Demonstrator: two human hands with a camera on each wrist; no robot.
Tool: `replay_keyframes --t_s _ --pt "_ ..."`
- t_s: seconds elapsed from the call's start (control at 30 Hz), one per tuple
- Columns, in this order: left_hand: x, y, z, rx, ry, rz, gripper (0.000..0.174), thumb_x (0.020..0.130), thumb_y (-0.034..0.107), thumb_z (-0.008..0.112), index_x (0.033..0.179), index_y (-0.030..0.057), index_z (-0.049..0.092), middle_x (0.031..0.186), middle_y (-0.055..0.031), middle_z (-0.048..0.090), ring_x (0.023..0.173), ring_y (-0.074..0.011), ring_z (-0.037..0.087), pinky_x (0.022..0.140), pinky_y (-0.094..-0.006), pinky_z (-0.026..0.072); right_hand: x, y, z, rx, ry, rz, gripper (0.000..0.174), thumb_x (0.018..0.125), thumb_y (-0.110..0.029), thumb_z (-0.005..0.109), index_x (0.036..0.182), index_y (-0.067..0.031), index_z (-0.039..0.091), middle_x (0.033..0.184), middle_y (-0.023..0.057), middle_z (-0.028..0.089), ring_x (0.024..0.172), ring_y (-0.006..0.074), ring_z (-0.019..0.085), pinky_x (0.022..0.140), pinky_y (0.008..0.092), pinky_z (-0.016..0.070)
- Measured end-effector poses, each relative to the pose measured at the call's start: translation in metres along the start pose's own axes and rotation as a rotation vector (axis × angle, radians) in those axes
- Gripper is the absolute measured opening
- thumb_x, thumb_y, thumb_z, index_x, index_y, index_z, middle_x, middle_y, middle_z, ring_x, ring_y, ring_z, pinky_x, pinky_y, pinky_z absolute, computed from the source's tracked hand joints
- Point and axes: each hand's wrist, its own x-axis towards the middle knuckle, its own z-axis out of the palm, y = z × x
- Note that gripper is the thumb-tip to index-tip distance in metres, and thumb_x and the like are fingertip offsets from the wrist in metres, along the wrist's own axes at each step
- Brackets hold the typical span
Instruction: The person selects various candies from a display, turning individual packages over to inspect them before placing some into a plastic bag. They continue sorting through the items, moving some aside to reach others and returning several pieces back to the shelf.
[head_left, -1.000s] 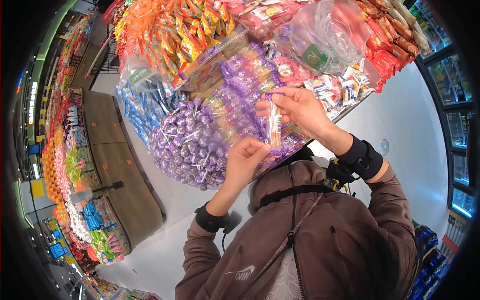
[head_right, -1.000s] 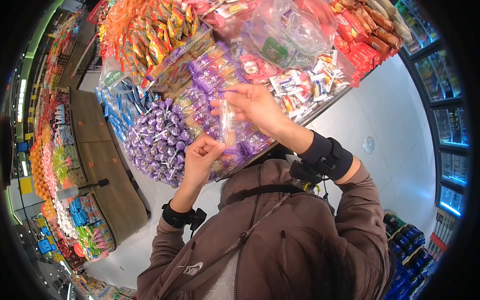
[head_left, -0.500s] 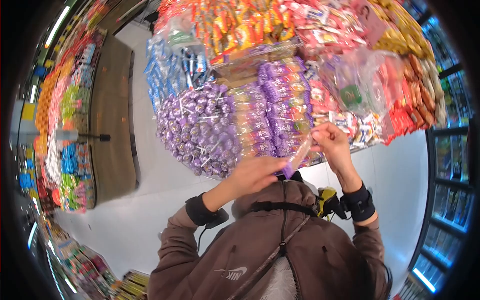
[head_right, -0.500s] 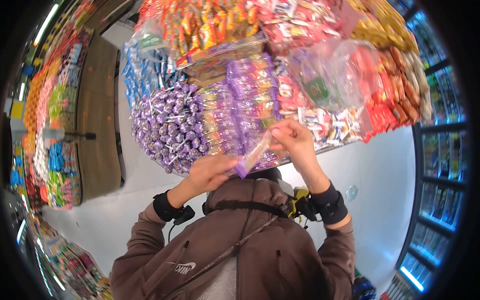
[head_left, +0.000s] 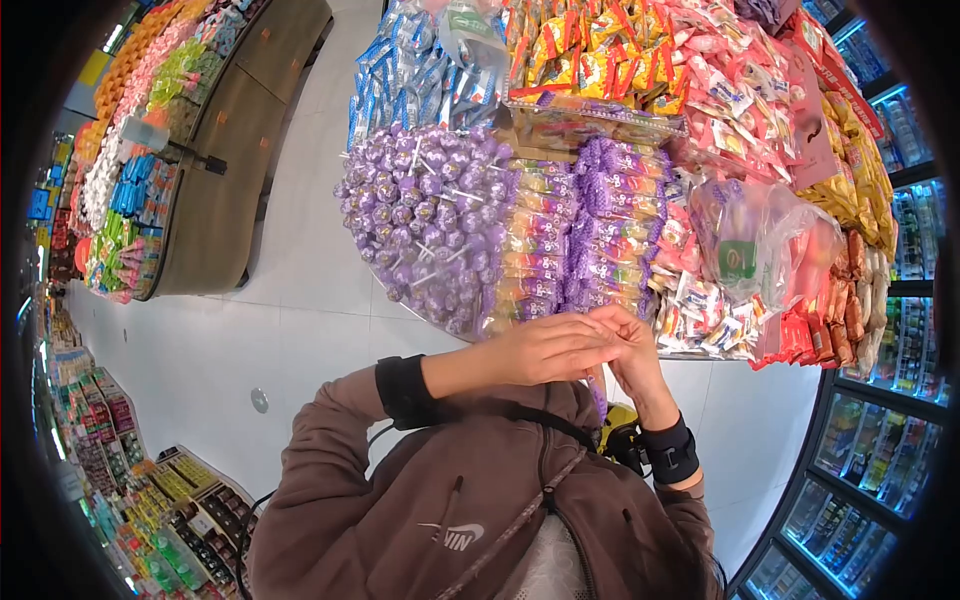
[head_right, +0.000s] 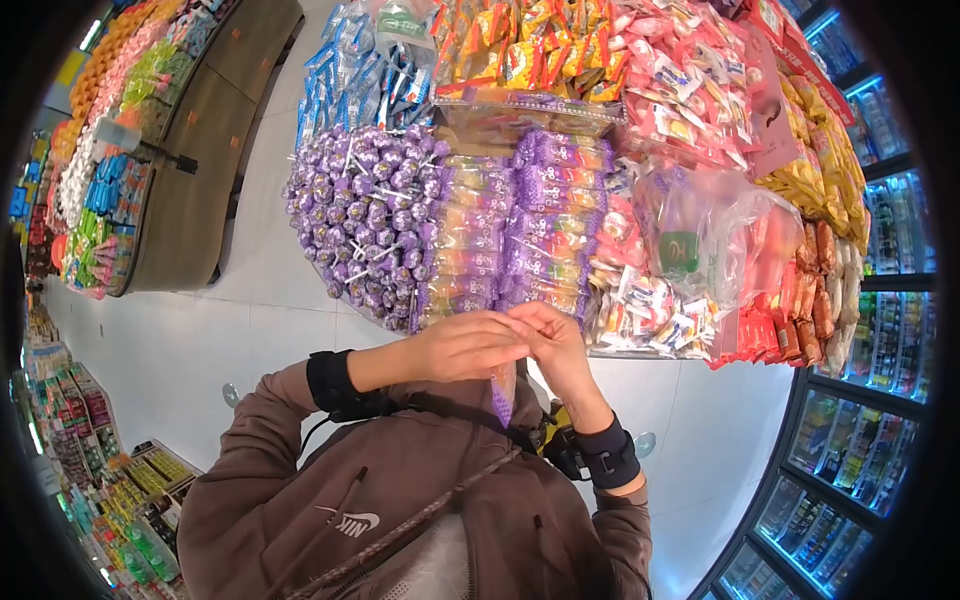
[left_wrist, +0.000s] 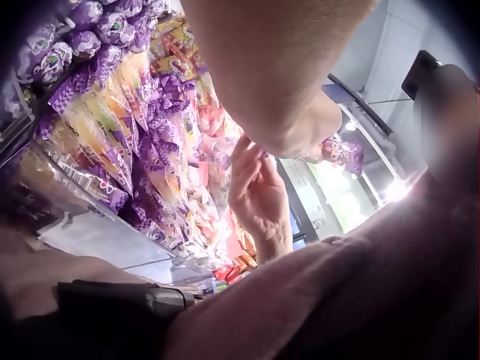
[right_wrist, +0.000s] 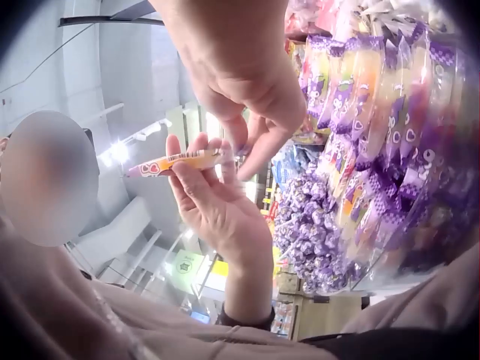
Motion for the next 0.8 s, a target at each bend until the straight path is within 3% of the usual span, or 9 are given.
replay_keyframes --t_s 0.13,0.17,0.23,0.33,0.57,0.8 --pt "-0.007 0.000 -0.022 0.225 -0.137 -0.151 0.043 0.071 0.008 0.065 0.113 0.0049 0.056 0.089 -0.0075 0.059 0.078 -0.0225 0.058 0.069 -0.0336 0.0479 0.001 -0.022 -0.010 -0.019 0.105 0.046 0.019 0.091 -0.013 0.045 0.103 0.0008 0.050 0.097 0.0161 0.061 0.079 0.0214 0.064 0.068 0.0266 0.0520" --pt "-0.006 -0.004 -0.032 0.198 -0.087 -0.203 0.045 0.072 0.010 0.064 0.116 0.0077 0.054 0.081 -0.0068 0.057 0.073 -0.0232 0.055 0.062 -0.0330 0.0454 -0.001 -0.025 -0.017 -0.019 0.128 0.032 0.019 0.091 -0.013 0.044 0.102 0.0010 0.050 0.096 0.0158 0.061 0.078 0.0218 0.064 0.067 0.0267 0.0522" --pt "-0.013 -0.012 -0.048 0.326 -0.180 -0.451 0.042 0.077 0.014 0.059 0.118 0.0077 0.050 0.083 -0.0086 0.055 0.074 -0.0259 0.055 0.065 -0.0357 0.0454 -0.005 -0.027 -0.030 -0.019 0.167 0.004 0.019 0.091 -0.013 0.043 0.101 0.0011 0.051 0.095 0.0153 0.062 0.077 0.0225 0.064 0.066 0.0269 0.0525" --pt "-0.024 -0.025 -0.056 0.359 -0.207 -0.627 0.037 0.078 0.014 0.059 0.113 0.0083 0.051 0.089 -0.0092 0.055 0.079 -0.0278 0.056 0.068 -0.0366 0.0458 -0.007 -0.025 -0.042 -0.014 0.203 -0.023 0.018 0.091 -0.012 0.042 0.100 0.0007 0.051 0.093 0.0150 0.061 0.075 0.0227 0.065 0.065 0.0265 0.0528" --pt "-0.043 -0.042 -0.035 0.367 -0.327 -0.593 0.029 0.079 0.014 0.058 0.106 0.0082 0.053 0.099 -0.0095 0.054 0.085 -0.0291 0.056 0.072 -0.0374 0.0454 -0.011 -0.017 -0.047 0.003 0.207 -0.004 0.017 0.091 -0.011 0.042 0.099 0.0001 0.051 0.092 0.0143 0.061 0.072 0.0222 0.065 0.062 0.0244 0.0526" --pt "-0.040 -0.047 -0.024 0.382 -0.301 -0.639 0.028 0.079 0.014 0.057 0.106 0.0079 0.054 0.096 -0.0095 0.053 0.087 -0.0286 0.053 0.075 -0.0374 0.0435 -0.011 -0.014 -0.042 0.031 0.169 0.027 0.016 0.091 -0.011 0.042 0.097 0.0002 0.051 0.091 0.0146 0.062 0.071 0.0223 0.065 0.062 0.0241 0.0531"
